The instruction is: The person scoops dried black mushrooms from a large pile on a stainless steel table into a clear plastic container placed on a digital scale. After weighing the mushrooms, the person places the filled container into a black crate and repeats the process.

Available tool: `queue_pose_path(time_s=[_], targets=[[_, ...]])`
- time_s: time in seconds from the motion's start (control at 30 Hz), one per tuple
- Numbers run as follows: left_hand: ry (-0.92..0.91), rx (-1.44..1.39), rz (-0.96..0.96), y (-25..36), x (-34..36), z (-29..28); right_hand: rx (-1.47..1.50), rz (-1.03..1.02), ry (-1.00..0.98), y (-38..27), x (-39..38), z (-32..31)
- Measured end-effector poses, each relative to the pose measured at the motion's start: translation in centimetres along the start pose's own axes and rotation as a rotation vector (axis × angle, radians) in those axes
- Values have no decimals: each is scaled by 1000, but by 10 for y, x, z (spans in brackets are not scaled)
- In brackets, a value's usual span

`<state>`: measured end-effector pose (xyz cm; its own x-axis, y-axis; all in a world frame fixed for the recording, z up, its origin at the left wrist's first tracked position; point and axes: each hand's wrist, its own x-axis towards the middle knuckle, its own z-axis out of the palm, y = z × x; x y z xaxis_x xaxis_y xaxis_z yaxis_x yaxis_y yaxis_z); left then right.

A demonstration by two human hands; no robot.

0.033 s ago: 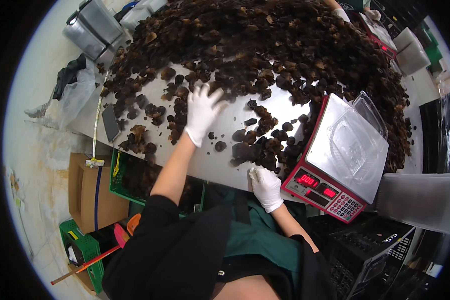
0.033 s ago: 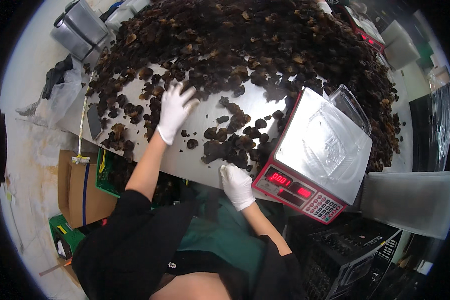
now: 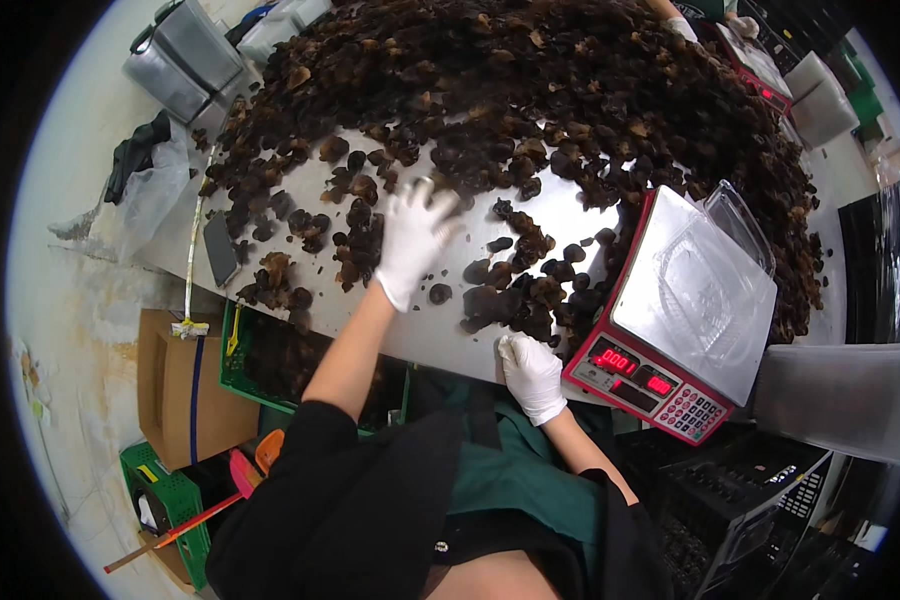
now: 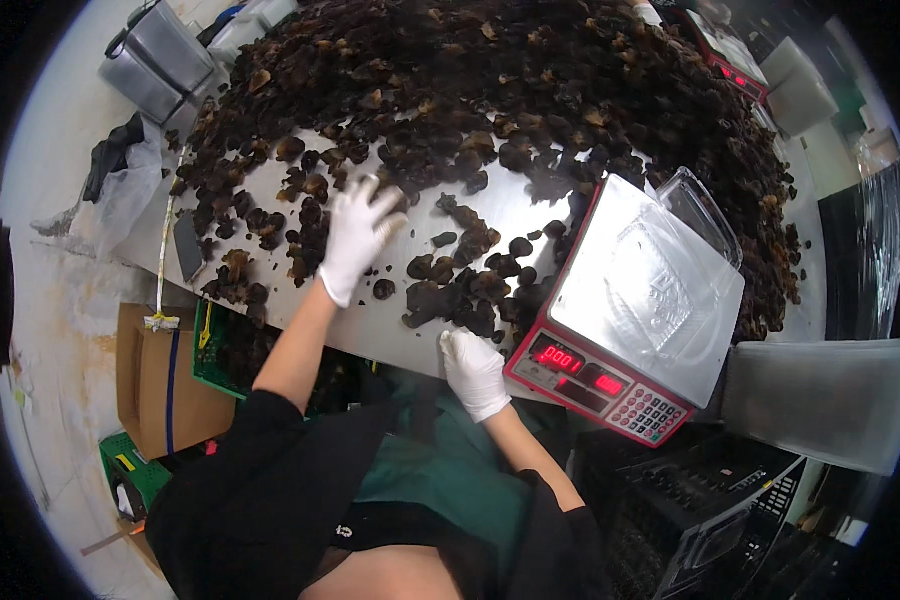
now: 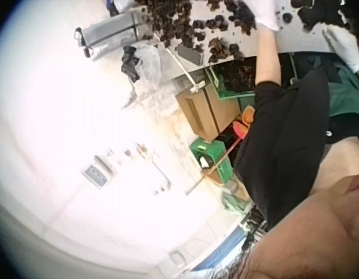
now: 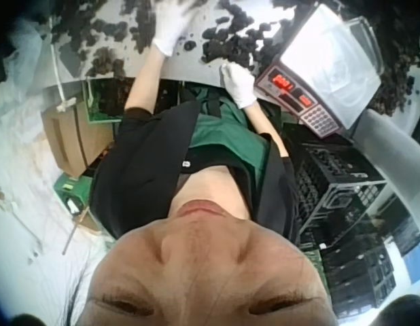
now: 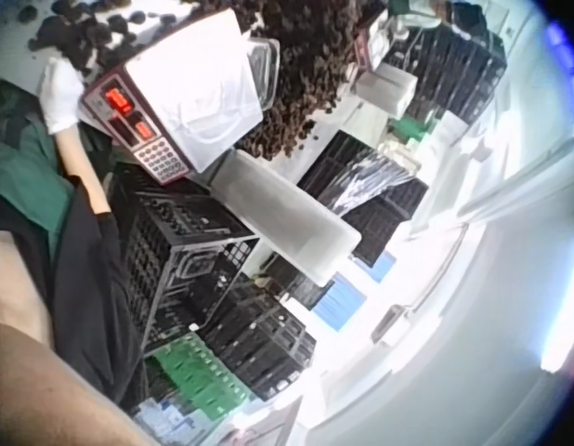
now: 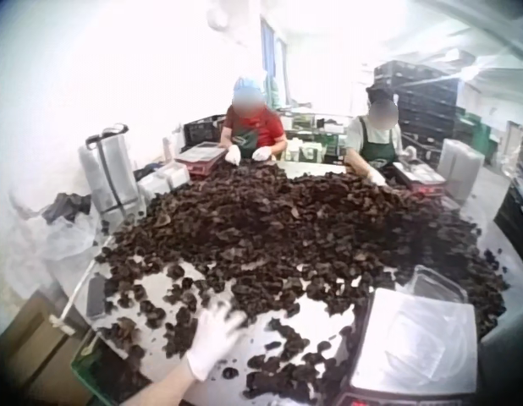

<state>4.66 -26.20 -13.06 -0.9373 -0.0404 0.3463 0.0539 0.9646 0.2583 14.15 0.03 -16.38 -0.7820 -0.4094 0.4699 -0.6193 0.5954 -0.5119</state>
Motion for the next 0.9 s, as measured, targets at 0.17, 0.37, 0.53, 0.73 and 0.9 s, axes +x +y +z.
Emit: queue_pose_path(time_s=[0.17,0.37,0.53,0.73,0.9], targets=[[-88,-251,308,57,-57,-7,-11,78,-80,3,-7,3],[199,-462,21,22,-47,-22,-12,59,-80,0,-8,2],[135,-432,-67,9,-56,-15,65,7,9,2,-4,4],[-224,-119,250,96,-71,-14,142,27,122,-31,19,-68],[-199,-104,408,114,-63,5,-240,499,460,-7,62,-185]])
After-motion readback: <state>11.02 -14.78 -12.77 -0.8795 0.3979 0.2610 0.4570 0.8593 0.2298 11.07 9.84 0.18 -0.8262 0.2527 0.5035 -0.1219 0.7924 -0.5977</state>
